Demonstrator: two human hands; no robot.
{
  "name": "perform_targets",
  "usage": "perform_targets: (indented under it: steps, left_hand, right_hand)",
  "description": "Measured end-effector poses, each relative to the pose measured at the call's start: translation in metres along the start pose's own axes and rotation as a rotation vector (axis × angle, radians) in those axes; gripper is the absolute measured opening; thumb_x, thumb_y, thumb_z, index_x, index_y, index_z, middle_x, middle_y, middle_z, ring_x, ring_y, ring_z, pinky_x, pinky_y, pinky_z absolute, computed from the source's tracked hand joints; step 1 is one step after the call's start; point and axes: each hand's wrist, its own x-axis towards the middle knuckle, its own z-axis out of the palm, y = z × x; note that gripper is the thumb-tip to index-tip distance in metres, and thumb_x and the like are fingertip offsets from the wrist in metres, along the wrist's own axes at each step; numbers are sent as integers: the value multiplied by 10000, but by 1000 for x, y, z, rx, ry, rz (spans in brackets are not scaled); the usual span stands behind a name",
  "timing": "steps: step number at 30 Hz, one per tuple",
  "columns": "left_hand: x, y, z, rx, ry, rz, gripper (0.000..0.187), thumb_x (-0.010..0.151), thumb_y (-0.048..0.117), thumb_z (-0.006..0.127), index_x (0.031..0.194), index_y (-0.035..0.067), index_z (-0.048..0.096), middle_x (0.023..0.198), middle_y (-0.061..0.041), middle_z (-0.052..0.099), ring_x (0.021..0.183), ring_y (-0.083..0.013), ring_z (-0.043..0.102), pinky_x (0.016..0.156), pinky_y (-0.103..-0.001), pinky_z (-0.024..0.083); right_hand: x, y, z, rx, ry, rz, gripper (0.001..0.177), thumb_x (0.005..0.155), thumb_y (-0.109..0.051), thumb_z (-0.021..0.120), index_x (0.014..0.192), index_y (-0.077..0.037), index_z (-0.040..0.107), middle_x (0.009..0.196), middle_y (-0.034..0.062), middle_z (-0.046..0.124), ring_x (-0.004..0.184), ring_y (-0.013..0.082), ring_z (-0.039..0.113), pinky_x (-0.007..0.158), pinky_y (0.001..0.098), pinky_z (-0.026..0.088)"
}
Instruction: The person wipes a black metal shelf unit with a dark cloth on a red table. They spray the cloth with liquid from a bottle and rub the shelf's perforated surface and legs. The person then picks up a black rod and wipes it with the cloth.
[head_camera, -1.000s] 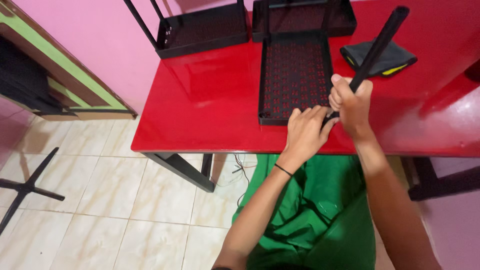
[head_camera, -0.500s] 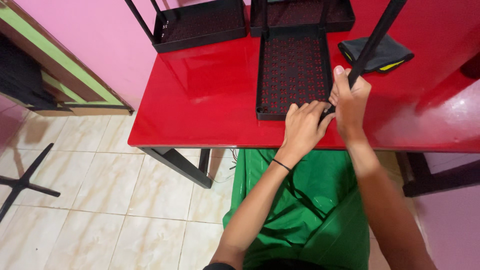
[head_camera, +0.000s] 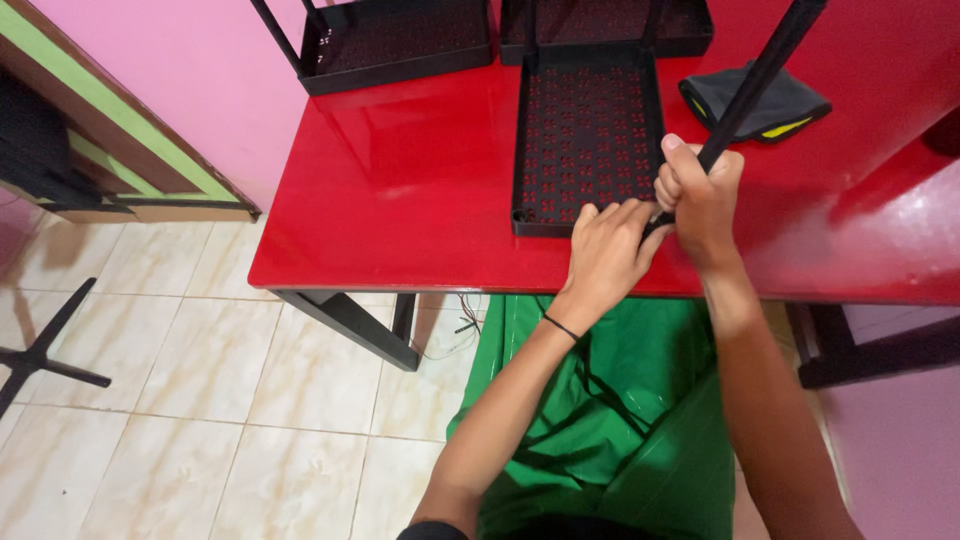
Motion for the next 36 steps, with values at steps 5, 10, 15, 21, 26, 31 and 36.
perform_targets:
  steps: [5,10,15,21,26,31,36]
  left_hand:
    - [0,0,3,1,12,10,198,945,264,684,1058,101,686,930,-51,667,864,-247,642,767,-424,392]
    - [-2,-2,6,-18,39,13,220,930,270,688,1074,103,690,943,-44,678,865,-243,646,757,-426,394]
    - [-3,-1,3,8,17,6,220,919,263,704,1064,98,687,941,-43,677,865,-232,645,779,-420,381]
    - [-3,-1,0,-5,-9,-3,191,921,250,699,1046,107,683,929,-39,661,866,-220,638,797,-410,362]
    - [-1,-2,1,10,-17,4,174,940,270,683,1019,116,680,908,-45,651,858,-226,633,791,-414,359]
    - [0,-3,4,27,-32,-16,184,941,285,679,1002,112,678,881,-44,644,843,-231,630,785,-418,359]
    - [1,-3,4,24,-7,1,185,939,288,680,996,112,677,885,-39,644,840,-227,627,785,-414,360]
  right_hand:
    - [6,0,-17,121,-187,71,461,1109,-173,575,689,-130,388,579,-60,330,485,46,292,487,259,227]
    - [0,-2,-15,-81,-127,-45,368,1138,-204,554,795,-103,466,692,-34,458,605,67,433,593,252,381]
    - [-12,6,-4,57,-13,-56,357,1121,-171,602,819,-124,417,698,-44,430,589,47,390,565,242,337]
    - [-5,13,2,14,56,-112,428,1113,-149,577,723,-125,402,625,-52,382,514,41,320,484,254,235]
    - [-5,9,4,-1,53,-85,480,1115,-157,544,667,-133,376,576,-60,343,478,42,294,459,263,215]
    - [-2,2,-3,85,-77,-6,454,1096,-108,529,673,-128,366,577,-64,322,476,38,258,468,265,192]
    - [1,6,-12,101,-118,42,439,1065,-83,516,659,-129,358,561,-58,311,461,42,243,457,270,179]
